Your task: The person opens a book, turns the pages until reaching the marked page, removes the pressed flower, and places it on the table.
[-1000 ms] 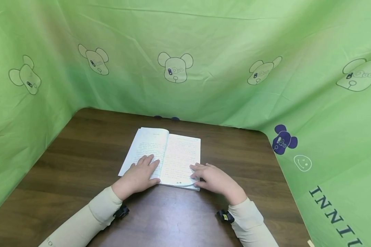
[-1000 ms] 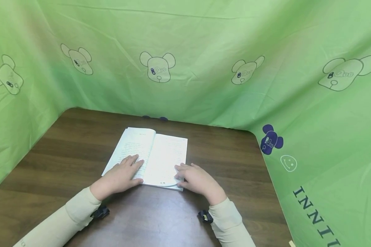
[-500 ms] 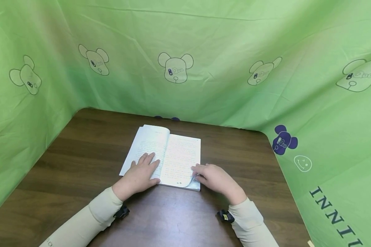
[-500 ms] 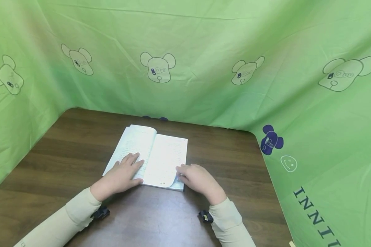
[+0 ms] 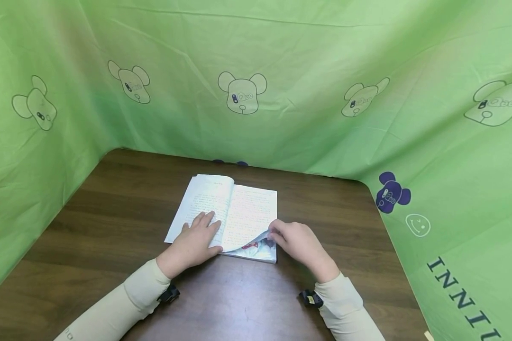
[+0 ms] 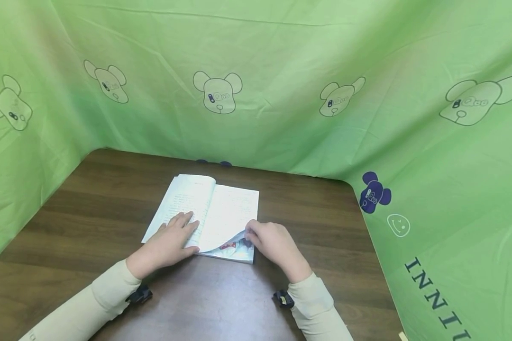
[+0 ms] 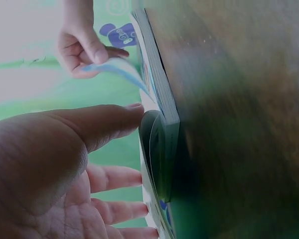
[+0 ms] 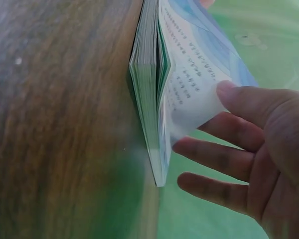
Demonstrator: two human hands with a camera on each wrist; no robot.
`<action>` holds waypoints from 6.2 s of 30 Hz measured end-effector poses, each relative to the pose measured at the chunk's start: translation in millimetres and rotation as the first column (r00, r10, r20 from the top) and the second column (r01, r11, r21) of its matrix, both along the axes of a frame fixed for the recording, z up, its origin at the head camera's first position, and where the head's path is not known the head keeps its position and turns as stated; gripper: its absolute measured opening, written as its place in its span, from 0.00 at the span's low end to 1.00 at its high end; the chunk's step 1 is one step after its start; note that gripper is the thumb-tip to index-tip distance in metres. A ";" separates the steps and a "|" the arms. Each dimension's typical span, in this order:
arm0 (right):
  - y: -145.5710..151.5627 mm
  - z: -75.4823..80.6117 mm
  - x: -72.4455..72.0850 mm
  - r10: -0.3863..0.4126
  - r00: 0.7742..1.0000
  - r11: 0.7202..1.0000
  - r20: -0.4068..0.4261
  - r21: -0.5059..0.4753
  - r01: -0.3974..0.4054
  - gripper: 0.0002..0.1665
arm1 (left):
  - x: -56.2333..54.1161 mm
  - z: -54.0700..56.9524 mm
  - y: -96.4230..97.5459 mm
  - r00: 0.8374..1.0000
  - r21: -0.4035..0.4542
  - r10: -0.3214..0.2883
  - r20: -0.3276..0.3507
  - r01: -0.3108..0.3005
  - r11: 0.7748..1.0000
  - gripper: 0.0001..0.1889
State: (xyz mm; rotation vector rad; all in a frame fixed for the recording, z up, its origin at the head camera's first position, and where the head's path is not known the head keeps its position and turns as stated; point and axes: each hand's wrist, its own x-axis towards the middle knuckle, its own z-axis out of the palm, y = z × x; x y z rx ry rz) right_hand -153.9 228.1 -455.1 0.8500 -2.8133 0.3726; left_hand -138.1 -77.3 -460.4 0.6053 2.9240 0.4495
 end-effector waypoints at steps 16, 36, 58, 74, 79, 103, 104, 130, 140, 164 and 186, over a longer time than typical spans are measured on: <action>-8.8 15.2 3.2 0.085 0.962 0.988 -0.259 -0.103 -0.115 0.06 | 2.7 -6.5 7.0 0.993 0.020 0.059 -0.102 -0.057 0.998 0.43; -3.7 14.2 2.0 -0.032 0.967 0.983 -0.252 -0.183 -0.015 0.10 | 3.4 -9.9 8.6 0.971 0.084 0.138 -0.194 -0.123 0.989 0.39; -3.6 8.0 0.8 -0.043 0.999 0.997 -0.012 -0.069 0.042 0.11 | -0.8 1.0 0.4 0.970 0.004 -0.024 -0.242 0.026 1.000 0.48; -4.7 1.0 3.7 0.112 0.972 0.990 0.207 0.058 -0.126 0.34 | -1.6 0.6 -2.1 0.987 -0.009 -0.117 -0.107 0.117 0.993 0.31; -5.0 -1.8 5.6 0.134 0.953 0.986 0.270 0.055 -0.155 0.41 | -1.1 0.9 -2.9 0.994 -0.016 -0.098 -0.057 0.097 0.995 0.30; -5.5 -8.8 7.3 0.135 0.931 0.983 0.340 0.070 -0.168 0.52 | -3.6 0.0 -5.2 0.998 -0.011 0.010 0.062 -0.009 1.000 0.36; -5.4 -8.8 7.4 0.134 0.931 0.983 0.340 0.073 -0.168 0.52 | -3.5 -0.1 -5.3 0.998 -0.012 0.012 0.065 -0.011 1.000 0.36; -1.7 -4.1 5.2 0.173 0.936 0.970 0.306 0.114 -0.216 0.32 | -2.6 -1.4 -4.6 0.993 -0.006 0.036 0.112 -0.036 0.999 0.37; 0.4 3.1 6.7 0.206 0.932 0.961 0.299 0.119 -0.250 0.19 | -2.5 -2.5 -5.0 0.993 -0.004 0.038 0.113 -0.038 0.999 0.37; -2.5 -1.3 3.1 0.109 0.981 0.985 0.161 0.114 -0.128 0.18 | -1.6 -2.0 -1.2 0.993 0.000 0.045 0.105 -0.046 0.999 0.37; -9.2 12.1 2.9 0.003 0.997 1.000 -0.074 -0.004 -0.003 0.06 | -2.9 -3.1 1.5 0.997 0.012 0.037 0.066 -0.038 0.999 0.46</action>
